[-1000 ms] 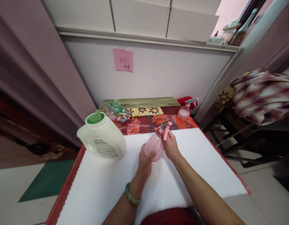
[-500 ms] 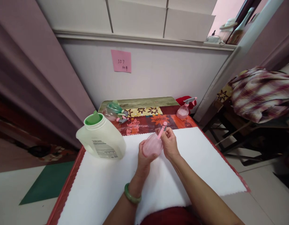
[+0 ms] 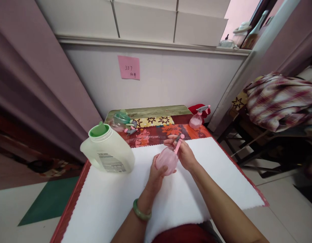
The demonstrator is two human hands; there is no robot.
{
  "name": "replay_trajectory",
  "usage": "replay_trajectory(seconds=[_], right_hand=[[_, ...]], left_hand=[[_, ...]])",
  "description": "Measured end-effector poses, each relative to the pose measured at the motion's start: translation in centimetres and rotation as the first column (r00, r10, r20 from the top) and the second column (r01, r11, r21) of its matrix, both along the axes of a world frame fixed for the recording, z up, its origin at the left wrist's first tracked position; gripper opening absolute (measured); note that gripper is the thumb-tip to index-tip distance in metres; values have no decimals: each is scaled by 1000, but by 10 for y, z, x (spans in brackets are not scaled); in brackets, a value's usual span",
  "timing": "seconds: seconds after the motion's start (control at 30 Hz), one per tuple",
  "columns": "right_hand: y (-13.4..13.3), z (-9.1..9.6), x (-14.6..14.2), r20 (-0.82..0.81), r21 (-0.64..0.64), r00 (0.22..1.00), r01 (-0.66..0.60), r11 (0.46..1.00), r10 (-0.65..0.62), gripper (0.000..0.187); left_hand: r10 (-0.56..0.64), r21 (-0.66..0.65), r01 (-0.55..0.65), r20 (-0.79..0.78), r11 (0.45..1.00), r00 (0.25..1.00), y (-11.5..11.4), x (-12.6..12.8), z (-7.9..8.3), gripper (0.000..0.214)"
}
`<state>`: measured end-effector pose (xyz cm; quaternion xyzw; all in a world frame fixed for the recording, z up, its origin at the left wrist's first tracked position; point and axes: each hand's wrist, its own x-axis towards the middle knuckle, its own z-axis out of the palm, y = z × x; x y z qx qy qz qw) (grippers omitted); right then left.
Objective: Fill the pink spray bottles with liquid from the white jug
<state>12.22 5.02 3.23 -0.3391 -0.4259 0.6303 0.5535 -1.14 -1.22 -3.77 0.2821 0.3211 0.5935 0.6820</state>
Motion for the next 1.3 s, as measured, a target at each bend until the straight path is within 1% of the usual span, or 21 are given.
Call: replay_trajectory(seconds=[0.1, 0.2, 0.33, 0.47, 0.53, 0.63, 0.73, 0.97, 1.1, 1.2, 1.3], right_hand=[[1, 0, 1, -35, 19, 999, -33, 999, 34, 15], [2, -2, 0, -36, -15, 999, -33, 999, 32, 20], [2, -8, -5, -71, -43, 997, -1, 999, -2, 24], [2, -12, -12, -127, -80, 991, 41, 996, -51, 24], [3, -13, -14, -145, -97, 988, 37, 995, -50, 23], [3, -12, -16, -148, -85, 988, 20, 996, -32, 23], [2, -9, -17, -142, -45, 990, 10, 999, -16, 24], [-2, -6, -18, -92, 82, 995, -17, 997, 25, 25], [-3, -3, -19, -56, 135, 998, -11, 991, 18, 32], [-4, -1, -20, -30, 145, 999, -8, 989, 12, 30], [-4, -3, -20, -5, 146, 1000, 13, 989, -12, 30]], left_hand=[[-75, -19, 76, 34, 997, 997, 0, -2, -1, 77], [-173, -61, 179, 91, 982, 981, 3, -4, -5, 84], [-277, -121, 301, 180, 946, 944, 8, -7, -13, 91], [-329, -141, 370, 251, 918, 910, 11, -12, -19, 93], [-346, -137, 393, 275, 909, 897, 12, -14, -21, 92], [-366, -117, 414, 296, 903, 882, 13, -16, -21, 91], [-368, -85, 408, 298, 909, 881, 13, -15, -21, 91], [-303, -35, 323, 258, 946, 917, 10, -10, -19, 84], [-241, -20, 251, 213, 968, 947, 6, -8, -16, 79], [-181, -4, 184, 165, 983, 969, 3, -5, -11, 75], [-115, 25, 113, 100, 993, 988, 1, -3, -6, 76]])
